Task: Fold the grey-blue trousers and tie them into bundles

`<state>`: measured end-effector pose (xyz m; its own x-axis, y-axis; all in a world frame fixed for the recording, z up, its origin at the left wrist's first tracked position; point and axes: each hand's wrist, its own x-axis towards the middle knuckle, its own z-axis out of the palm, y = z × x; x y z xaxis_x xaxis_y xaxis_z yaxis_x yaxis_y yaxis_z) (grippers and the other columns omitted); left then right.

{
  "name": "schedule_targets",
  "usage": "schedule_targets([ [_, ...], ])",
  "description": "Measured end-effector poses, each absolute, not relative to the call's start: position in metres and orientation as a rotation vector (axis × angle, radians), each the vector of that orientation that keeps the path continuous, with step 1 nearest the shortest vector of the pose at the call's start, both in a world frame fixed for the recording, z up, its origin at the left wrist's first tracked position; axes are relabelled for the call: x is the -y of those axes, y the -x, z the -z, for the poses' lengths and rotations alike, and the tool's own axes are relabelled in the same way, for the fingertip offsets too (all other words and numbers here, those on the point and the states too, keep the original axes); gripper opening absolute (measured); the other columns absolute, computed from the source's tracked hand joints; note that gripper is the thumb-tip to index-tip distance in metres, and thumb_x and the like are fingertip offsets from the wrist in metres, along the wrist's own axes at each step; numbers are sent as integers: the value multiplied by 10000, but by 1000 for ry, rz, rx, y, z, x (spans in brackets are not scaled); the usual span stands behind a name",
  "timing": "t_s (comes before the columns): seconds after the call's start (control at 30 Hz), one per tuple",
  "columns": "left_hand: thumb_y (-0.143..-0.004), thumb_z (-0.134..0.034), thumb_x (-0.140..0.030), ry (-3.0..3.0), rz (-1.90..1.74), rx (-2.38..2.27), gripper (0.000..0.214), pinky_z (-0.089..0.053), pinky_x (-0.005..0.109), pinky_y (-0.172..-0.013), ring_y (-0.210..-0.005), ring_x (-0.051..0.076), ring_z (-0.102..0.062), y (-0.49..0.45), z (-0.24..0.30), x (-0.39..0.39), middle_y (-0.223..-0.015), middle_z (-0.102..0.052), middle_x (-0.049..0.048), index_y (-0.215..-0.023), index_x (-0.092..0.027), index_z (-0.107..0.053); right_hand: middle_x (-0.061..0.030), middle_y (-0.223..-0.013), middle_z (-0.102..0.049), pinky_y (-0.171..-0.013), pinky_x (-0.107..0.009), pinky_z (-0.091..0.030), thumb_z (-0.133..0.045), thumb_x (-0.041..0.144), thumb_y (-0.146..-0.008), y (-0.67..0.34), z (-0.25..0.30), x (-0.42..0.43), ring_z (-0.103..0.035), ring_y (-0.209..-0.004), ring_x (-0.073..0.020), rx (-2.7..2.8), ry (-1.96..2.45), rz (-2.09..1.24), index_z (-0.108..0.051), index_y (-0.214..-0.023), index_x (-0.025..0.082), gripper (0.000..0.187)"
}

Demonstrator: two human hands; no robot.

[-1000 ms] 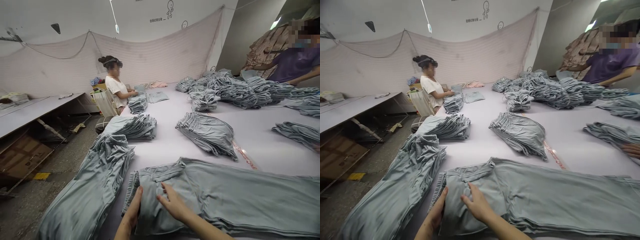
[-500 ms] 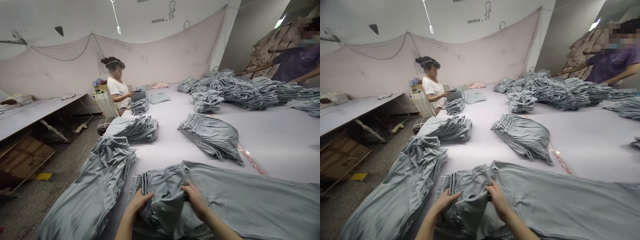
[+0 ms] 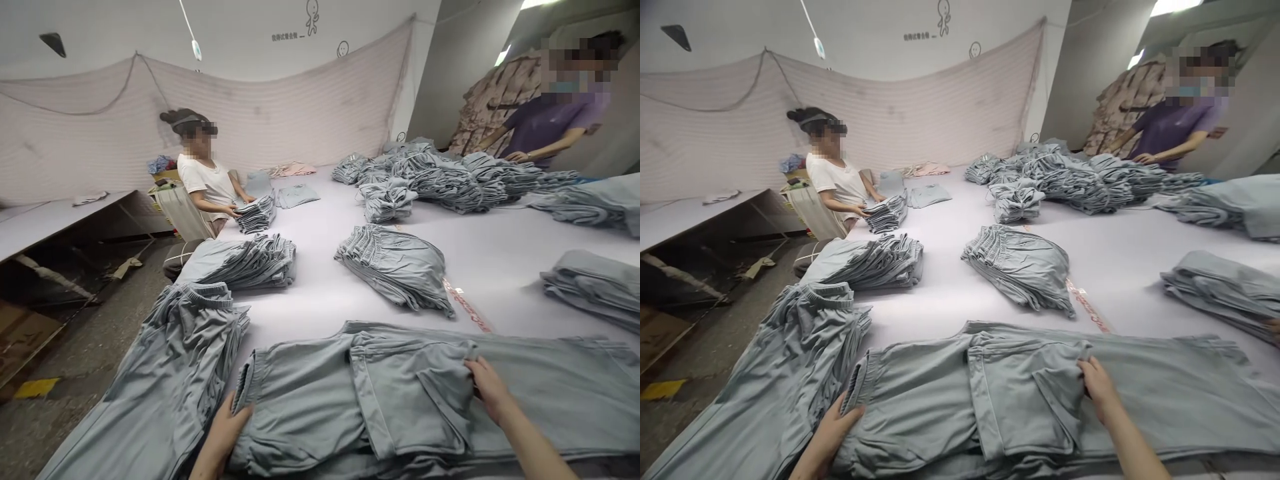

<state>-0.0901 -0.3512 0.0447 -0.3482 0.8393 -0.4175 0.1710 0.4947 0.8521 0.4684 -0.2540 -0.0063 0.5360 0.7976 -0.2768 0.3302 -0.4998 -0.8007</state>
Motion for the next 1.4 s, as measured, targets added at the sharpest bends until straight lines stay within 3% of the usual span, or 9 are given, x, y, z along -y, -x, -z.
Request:
schedule_targets([
  [0.1,-559,-683,-459,-844,-896,-1880,581,-481,413,-979,-1084,334,-625,104,-51,353,-1087,-708,123,-1048,-165,-572,-94,-883,-702,-621,-301,-513,-425,417,-635,-453,12,249,-648,-737,-222,782,1935,-1051,-590,-1138,168,585],
  [0.23,-583,-699,-447,-833,-785,-1925,585,-484,416,-989,-1160,335,-587,107,-60,353,-1184,-672,146,-1080,-154,-604,-119,-1030,-695,-731,-303,-500,-369,337,-699,-457,10,241,-641,-935,-244,914,2153,-803,-621,-1106,189,502],
  [0.5,-595,-714,-443,-754,-816,-1828,510,-463,403,-1024,-1140,306,-606,116,-58,365,-1160,-691,111,-1028,-196,-612,-245,-1058,-658,-792,-493,-468,-463,217,-713,-464,-1,229,-618,-962,-381,1111,2494,-626,-649,-1085,132,425],
  [0.67,-721,-553,-396,-1299,-586,-2385,598,-403,570,-1008,-1163,443,-529,84,-67,366,-1217,-586,276,-1203,-43,-524,-162,-1238,-602,-1021,-384,-364,-343,117,-837,-357,-28,202,-524,-1175,-251,2059,1950,-418,-579,-1210,139,442],
  [0.87,-815,-452,-224,-1858,-486,-1846,267,-439,420,-968,-1054,308,-586,-37,-21,381,-1055,-669,157,-961,-221,-675,-153,-1112,-657,-822,-351,-444,-423,149,-872,-258,-24,173,-630,-985,-256,2319,1951,-696,-632,-1056,157,279],
  [1.0,-597,-455,-25,-1812,85,-1813,531,-425,516,-883,-1130,378,-524,-84,12,380,-1190,-611,179,-1057,-209,-644,-155,-1030,-679,-731,-329,-434,-543,82,-763,-251,-15,169,-651,-925,-275,2347,2016,-763,-615,-1051,153,305],
  [1.1,-498,-499,-32,-1765,287,-1758,707,-372,542,-914,-1259,376,-413,-87,13,374,-1335,-524,160,-1175,-222,-570,-124,-1067,-665,-728,-314,-417,-450,118,-843,-253,-18,166,-638,-945,-252,2296,1999,-710,-586,-1084,195,288],
  [1.2,-622,-448,-67,-1727,342,-1737,571,-345,489,-933,-1265,309,-414,-81,4,372,-1346,-515,120,-1156,-223,-574,-130,-1197,-605,-739,-313,-406,-269,158,-934,-253,-20,157,-619,-972,-232,2175,2015,-616,-493,-1219,209,365],
  [1.4,-658,-434,-59,-1737,354,-1772,549,-316,432,-978,-1310,252,-387,-81,-9,377,-1381,-505,72,-1162,-233,-564,-113,-1151,-637,-800,-294,-421,-416,194,-911,-261,-17,153,-614,-1005,-219,2131,1938,-686,-402,-1352,175,441],
])
